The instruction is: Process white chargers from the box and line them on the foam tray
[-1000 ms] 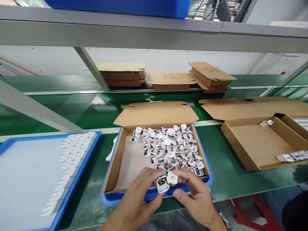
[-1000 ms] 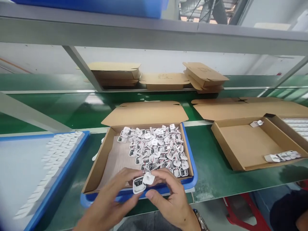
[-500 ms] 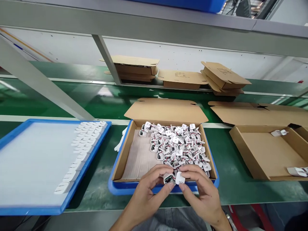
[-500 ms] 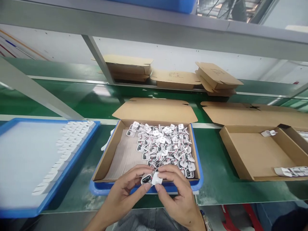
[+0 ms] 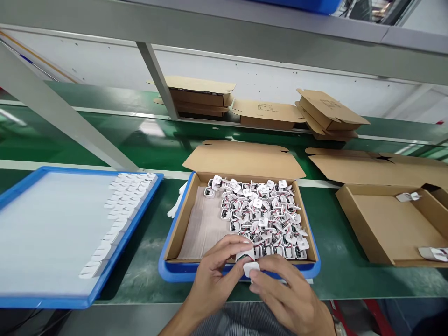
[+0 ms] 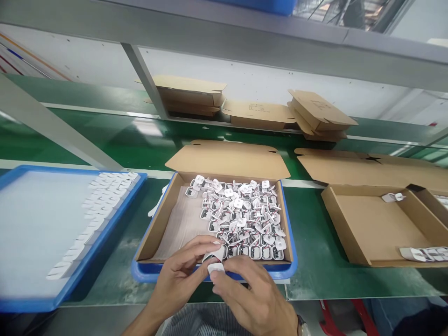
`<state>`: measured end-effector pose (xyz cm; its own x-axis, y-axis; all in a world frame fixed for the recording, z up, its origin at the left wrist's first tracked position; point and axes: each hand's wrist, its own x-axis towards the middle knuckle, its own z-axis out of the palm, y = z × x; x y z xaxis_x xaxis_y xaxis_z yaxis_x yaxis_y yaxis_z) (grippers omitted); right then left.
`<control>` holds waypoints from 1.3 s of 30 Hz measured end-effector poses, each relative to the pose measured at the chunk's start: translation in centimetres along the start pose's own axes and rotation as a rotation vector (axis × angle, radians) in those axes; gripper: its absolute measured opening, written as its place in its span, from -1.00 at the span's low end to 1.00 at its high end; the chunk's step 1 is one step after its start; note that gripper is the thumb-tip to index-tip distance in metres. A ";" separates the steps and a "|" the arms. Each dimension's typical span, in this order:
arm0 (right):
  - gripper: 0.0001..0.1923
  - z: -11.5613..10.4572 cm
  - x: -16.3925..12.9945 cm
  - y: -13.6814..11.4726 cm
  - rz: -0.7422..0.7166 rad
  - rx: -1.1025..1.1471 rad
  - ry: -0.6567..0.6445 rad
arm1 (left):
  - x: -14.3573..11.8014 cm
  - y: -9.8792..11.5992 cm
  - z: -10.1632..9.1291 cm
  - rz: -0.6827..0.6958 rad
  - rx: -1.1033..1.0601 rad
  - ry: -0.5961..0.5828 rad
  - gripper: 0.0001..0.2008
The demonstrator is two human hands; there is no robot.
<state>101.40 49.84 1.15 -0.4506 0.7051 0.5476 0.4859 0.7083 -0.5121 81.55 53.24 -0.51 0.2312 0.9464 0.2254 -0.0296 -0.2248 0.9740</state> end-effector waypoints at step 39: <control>-0.55 0.1 -0.2 0.9 0.495 0.563 0.090 | -1.2 0.1 -0.2 0.026 -0.060 -0.122 -0.58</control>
<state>101.84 50.36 0.47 -0.2038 0.9573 0.2052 0.1490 0.2375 -0.9599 81.08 52.12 -0.64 0.3463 0.9043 0.2497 -0.0941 -0.2314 0.9683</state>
